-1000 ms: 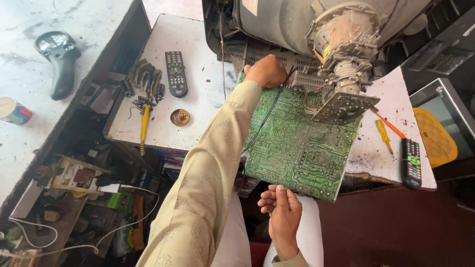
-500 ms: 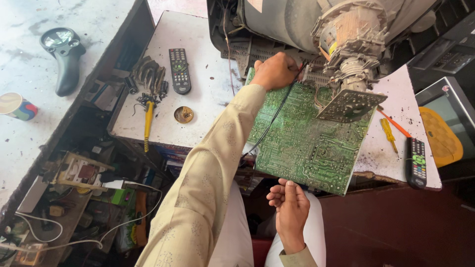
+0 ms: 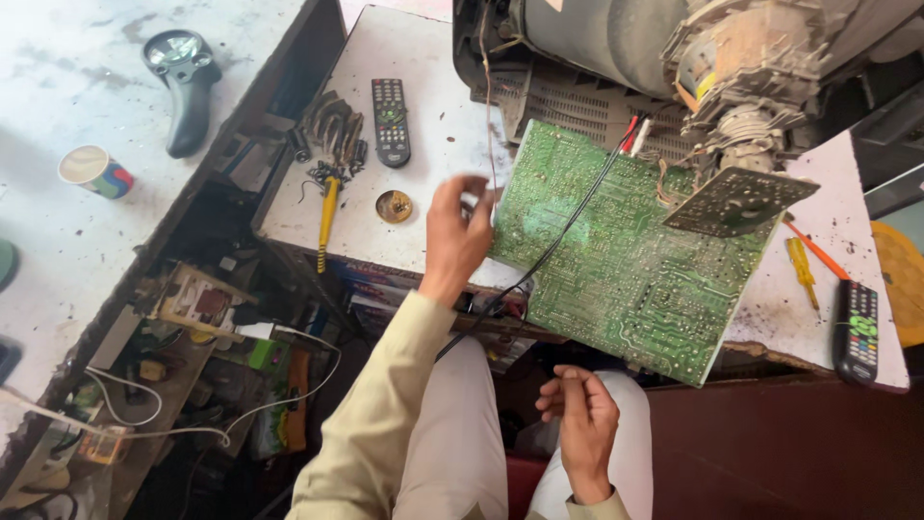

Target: The person uses a multimeter probe to test points on a green circuit board and then uses a soldering iron to solder components on the board. The person also handles a remote control and adjusts wires connected to the board.

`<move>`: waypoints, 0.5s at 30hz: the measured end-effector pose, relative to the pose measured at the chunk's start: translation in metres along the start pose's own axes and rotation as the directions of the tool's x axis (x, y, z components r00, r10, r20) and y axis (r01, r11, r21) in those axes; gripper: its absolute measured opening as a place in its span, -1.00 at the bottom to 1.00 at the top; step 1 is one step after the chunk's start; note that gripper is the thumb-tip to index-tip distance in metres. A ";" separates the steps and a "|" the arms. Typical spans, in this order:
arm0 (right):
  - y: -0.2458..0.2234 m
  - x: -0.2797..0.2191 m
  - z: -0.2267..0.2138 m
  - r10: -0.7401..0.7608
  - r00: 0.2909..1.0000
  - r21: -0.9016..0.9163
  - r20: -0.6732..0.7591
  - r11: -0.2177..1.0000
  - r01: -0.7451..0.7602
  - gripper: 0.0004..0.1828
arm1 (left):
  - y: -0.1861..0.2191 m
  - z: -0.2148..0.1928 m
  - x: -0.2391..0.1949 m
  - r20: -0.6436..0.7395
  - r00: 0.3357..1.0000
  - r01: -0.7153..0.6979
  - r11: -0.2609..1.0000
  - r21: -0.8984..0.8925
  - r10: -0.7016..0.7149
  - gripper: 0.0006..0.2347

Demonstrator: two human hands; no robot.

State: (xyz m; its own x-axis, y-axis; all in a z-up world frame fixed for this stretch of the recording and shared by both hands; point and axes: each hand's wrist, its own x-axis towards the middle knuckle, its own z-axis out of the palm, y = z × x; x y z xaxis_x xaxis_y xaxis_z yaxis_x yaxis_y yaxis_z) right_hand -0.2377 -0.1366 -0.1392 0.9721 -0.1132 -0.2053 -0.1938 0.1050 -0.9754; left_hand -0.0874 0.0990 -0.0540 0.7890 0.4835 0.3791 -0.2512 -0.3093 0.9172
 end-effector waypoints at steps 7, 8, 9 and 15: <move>0.001 -0.021 -0.008 -0.066 0.991 -0.273 0.112 0.957 0.095 -0.74 | -0.010 -0.037 -0.061 0.055 0.998 0.019 0.996 0.083 -0.024 -0.87; 0.001 -0.024 -0.008 -0.069 0.989 -0.284 0.132 0.953 0.104 -0.74 | -0.012 -0.044 -0.064 -0.016 0.997 -0.068 0.983 0.172 0.072 -0.88; 0.001 -0.025 -0.009 -0.071 0.986 -0.295 0.150 0.949 0.113 -0.74 | -0.015 -0.054 -0.064 -0.076 0.982 -0.148 0.953 0.264 0.174 -0.88; -0.008 -0.030 -0.006 -0.013 0.978 -0.411 0.207 0.906 0.099 -0.77 | -0.033 -0.129 -0.041 -0.246 0.928 0.082 0.493 0.866 0.278 -0.75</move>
State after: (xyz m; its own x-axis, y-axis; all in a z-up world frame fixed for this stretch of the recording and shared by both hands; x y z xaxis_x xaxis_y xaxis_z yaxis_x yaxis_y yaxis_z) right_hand -0.2665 -0.1401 -0.1256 0.9809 0.0923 -0.1715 -0.1335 -0.3221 -0.9372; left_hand -0.1836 0.1950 -0.0836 0.5244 0.5645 0.6374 0.4270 -0.8221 0.3767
